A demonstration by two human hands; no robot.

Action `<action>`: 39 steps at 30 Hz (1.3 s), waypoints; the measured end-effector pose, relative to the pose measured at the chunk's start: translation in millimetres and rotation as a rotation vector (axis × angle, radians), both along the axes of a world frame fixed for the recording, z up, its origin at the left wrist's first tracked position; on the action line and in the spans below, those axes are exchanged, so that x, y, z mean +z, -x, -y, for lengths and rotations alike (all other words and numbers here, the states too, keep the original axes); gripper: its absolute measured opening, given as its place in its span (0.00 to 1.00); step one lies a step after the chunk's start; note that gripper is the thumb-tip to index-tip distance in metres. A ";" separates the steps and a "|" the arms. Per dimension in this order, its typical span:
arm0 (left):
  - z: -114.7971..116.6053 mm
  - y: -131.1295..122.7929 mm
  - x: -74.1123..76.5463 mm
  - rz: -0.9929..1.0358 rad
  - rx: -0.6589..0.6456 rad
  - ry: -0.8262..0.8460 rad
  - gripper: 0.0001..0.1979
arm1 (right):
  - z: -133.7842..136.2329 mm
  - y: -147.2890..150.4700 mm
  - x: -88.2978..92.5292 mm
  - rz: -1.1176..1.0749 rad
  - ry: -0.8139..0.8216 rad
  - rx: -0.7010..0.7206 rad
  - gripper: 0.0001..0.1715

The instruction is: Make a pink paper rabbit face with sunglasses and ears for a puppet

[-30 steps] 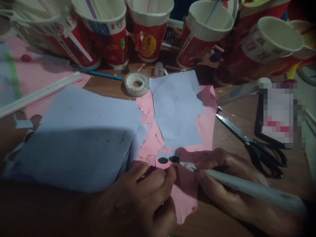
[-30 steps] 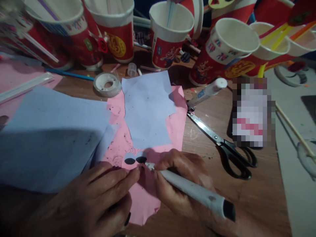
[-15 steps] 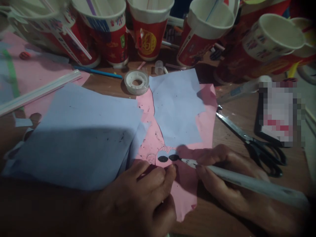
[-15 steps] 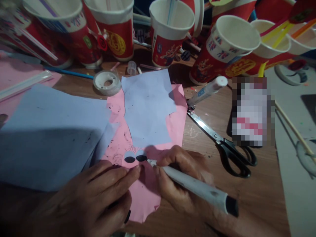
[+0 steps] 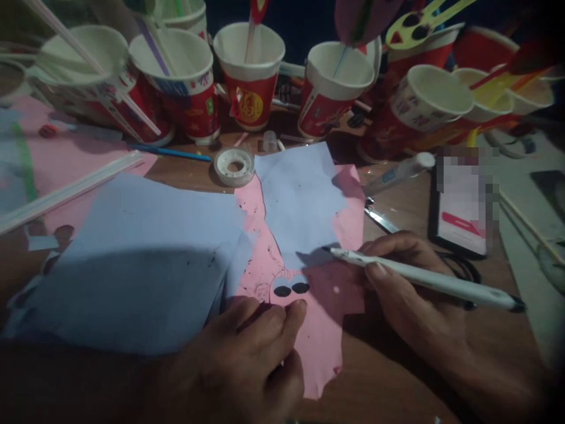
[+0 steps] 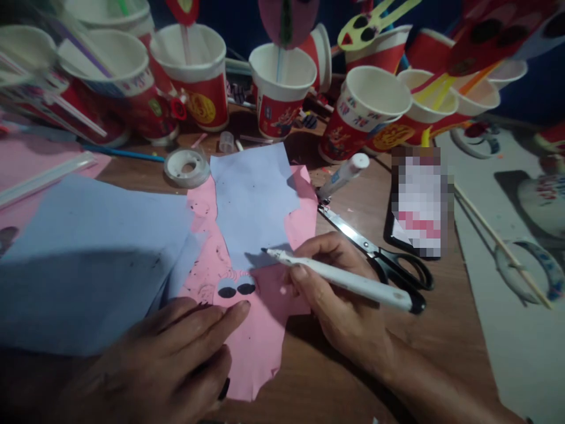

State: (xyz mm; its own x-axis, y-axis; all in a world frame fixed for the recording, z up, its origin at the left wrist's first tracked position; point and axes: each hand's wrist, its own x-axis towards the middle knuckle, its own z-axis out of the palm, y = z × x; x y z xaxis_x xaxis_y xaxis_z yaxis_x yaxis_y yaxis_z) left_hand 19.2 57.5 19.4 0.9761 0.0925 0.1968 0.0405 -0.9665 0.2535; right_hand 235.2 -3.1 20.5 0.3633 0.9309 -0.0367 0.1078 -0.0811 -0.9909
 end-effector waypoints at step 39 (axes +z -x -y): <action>-1.4 -4.3 -9.8 0.177 0.068 -0.038 0.08 | 12.7 24.3 7.4 0.515 0.140 0.113 0.02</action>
